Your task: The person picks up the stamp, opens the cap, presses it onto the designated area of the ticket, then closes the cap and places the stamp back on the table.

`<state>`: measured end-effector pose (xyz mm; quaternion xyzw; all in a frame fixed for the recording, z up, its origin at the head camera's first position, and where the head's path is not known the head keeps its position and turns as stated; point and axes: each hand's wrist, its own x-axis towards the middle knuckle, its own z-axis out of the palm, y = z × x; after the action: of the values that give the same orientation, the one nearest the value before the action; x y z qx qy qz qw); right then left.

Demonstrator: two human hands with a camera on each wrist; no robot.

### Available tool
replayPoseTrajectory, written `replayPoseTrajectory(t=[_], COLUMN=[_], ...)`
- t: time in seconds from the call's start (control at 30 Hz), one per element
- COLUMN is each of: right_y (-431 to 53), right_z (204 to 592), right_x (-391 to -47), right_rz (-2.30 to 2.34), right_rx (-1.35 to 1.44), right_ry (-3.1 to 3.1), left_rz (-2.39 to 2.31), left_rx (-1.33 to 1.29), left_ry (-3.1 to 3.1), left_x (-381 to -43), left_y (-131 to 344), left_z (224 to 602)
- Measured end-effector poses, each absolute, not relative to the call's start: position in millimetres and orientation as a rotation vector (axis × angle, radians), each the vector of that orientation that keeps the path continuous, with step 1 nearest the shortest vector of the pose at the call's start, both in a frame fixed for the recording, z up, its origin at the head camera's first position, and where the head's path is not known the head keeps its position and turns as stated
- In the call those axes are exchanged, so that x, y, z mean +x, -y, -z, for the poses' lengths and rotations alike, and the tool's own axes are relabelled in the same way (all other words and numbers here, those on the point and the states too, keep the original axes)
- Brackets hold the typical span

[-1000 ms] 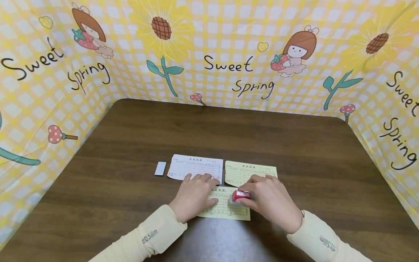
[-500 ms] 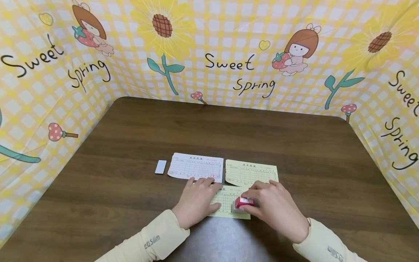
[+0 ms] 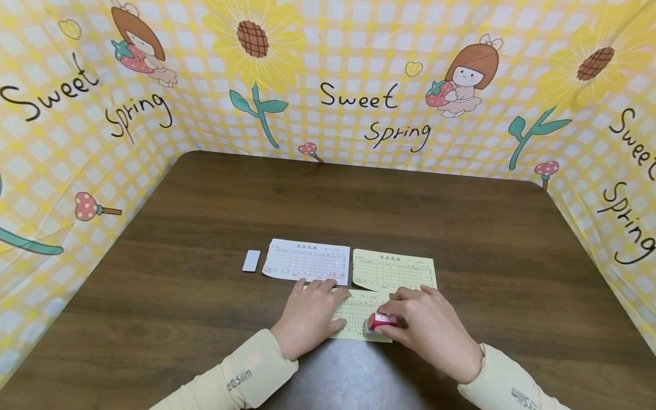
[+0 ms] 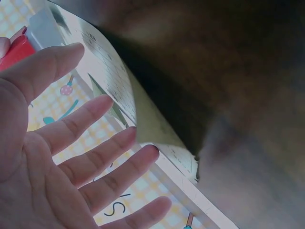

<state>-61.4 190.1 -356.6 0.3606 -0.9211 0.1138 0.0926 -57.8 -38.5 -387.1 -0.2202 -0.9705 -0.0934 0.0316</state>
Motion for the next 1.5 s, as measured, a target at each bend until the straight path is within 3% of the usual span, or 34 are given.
replayPoseTrajectory(t=[1.5], right_y=[-187.1], right_z=[365.3], right_x=[-59.1], right_rz=[-0.337], right_rx=[1.081], right_ry=[2.694], left_rz=[0.178], left_rx=[-0.654], left_ry=[2.969], left_x=[-48.1], left_y=[31.4], left_z=[389.9])
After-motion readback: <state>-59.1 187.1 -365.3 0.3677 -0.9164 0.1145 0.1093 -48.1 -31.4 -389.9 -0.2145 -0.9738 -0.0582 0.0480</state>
